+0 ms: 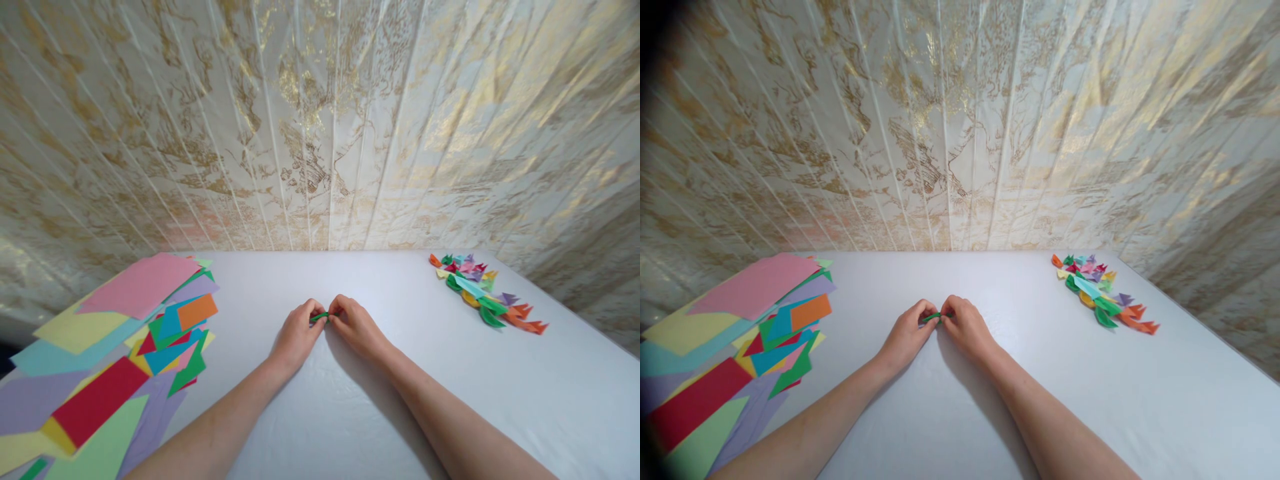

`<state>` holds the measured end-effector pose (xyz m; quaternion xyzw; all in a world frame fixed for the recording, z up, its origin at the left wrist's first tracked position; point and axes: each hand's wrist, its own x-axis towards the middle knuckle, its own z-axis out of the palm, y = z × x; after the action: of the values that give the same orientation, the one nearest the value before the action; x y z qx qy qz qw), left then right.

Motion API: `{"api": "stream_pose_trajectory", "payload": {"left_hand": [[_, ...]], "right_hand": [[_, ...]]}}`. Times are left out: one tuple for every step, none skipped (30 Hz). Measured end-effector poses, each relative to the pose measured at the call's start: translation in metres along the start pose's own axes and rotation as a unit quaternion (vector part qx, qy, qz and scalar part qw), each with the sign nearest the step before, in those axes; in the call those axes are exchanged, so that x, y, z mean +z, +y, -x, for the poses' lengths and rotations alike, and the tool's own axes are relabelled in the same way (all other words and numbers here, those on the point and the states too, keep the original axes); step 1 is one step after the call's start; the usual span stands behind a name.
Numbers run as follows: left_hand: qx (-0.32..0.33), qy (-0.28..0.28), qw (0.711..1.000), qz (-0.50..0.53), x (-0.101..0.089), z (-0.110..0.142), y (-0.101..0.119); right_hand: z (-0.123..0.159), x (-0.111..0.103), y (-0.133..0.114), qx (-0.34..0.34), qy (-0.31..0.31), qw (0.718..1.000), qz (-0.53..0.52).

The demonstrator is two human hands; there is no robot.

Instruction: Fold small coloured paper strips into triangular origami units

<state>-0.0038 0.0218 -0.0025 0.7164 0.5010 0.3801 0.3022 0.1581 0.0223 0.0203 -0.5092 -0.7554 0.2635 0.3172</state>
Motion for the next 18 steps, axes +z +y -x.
{"api": "stream_pose_trajectory", "payload": {"left_hand": [[-0.009, 0.0, 1.0, 0.022, 0.0, 0.0, 0.001], [-0.018, 0.001, 0.999, 0.042, 0.0, -0.001, 0.003], [-0.027, 0.004, 0.998, 0.06, -0.001, -0.001, 0.005], [-0.034, 0.007, 0.997, 0.075, -0.001, -0.002, 0.007], [-0.041, 0.012, 0.995, 0.088, -0.002, -0.002, 0.009], [-0.046, 0.016, 0.994, 0.098, -0.002, -0.003, 0.01], [-0.049, 0.02, 0.993, 0.106, -0.002, -0.004, 0.011], [-0.053, 0.024, 0.992, 0.111, -0.003, -0.004, 0.012], [-0.056, 0.027, 0.991, 0.116, -0.003, -0.005, 0.012], [-0.058, 0.027, 0.991, 0.12, -0.003, -0.005, 0.011], [-0.059, 0.025, 0.99, 0.123, -0.003, -0.005, 0.011], [-0.059, 0.021, 0.99, 0.127, -0.003, -0.005, 0.011], [-0.058, 0.016, 0.99, 0.131, -0.003, -0.005, 0.011], [-0.058, 0.008, 0.989, 0.133, -0.003, -0.005, 0.011], [-0.059, 0.0, 0.989, 0.133, -0.004, -0.005, 0.012], [-0.063, -0.007, 0.989, 0.131, -0.004, -0.004, 0.012], [-0.068, -0.014, 0.989, 0.131, -0.005, -0.004, 0.013], [-0.073, -0.02, 0.988, 0.135, -0.005, -0.004, 0.014]], "right_hand": [[0.0, 0.001, 0.001, 0.007, 0.004, 1.0, -0.026], [-0.001, 0.002, 0.002, 0.016, 0.008, 0.998, -0.053], [-0.001, 0.003, 0.003, 0.023, 0.012, 0.997, -0.079], [-0.002, 0.003, 0.004, 0.028, 0.013, 0.994, -0.101], [-0.002, 0.003, 0.005, 0.031, 0.012, 0.993, -0.115], [-0.003, 0.003, 0.005, 0.033, 0.006, 0.992, -0.121], [-0.003, 0.002, 0.005, 0.035, -0.001, 0.992, -0.12], [-0.003, 0.001, 0.005, 0.037, -0.007, 0.992, -0.117], [-0.003, 0.0, 0.005, 0.039, -0.012, 0.993, -0.115], [-0.003, -0.001, 0.004, 0.039, -0.014, 0.992, -0.117], [-0.003, -0.002, 0.003, 0.039, -0.013, 0.992, -0.123], [-0.003, -0.002, 0.002, 0.039, -0.012, 0.991, -0.131], [-0.003, -0.003, 0.002, 0.037, -0.012, 0.989, -0.141], [-0.003, -0.004, 0.002, 0.036, -0.013, 0.988, -0.151], [-0.004, -0.004, 0.002, 0.036, -0.016, 0.986, -0.162], [-0.004, -0.004, 0.002, 0.036, -0.019, 0.984, -0.176], [-0.004, -0.004, 0.002, 0.038, -0.023, 0.98, -0.195], [-0.005, -0.004, 0.003, 0.041, -0.027, 0.975, -0.218]]}}
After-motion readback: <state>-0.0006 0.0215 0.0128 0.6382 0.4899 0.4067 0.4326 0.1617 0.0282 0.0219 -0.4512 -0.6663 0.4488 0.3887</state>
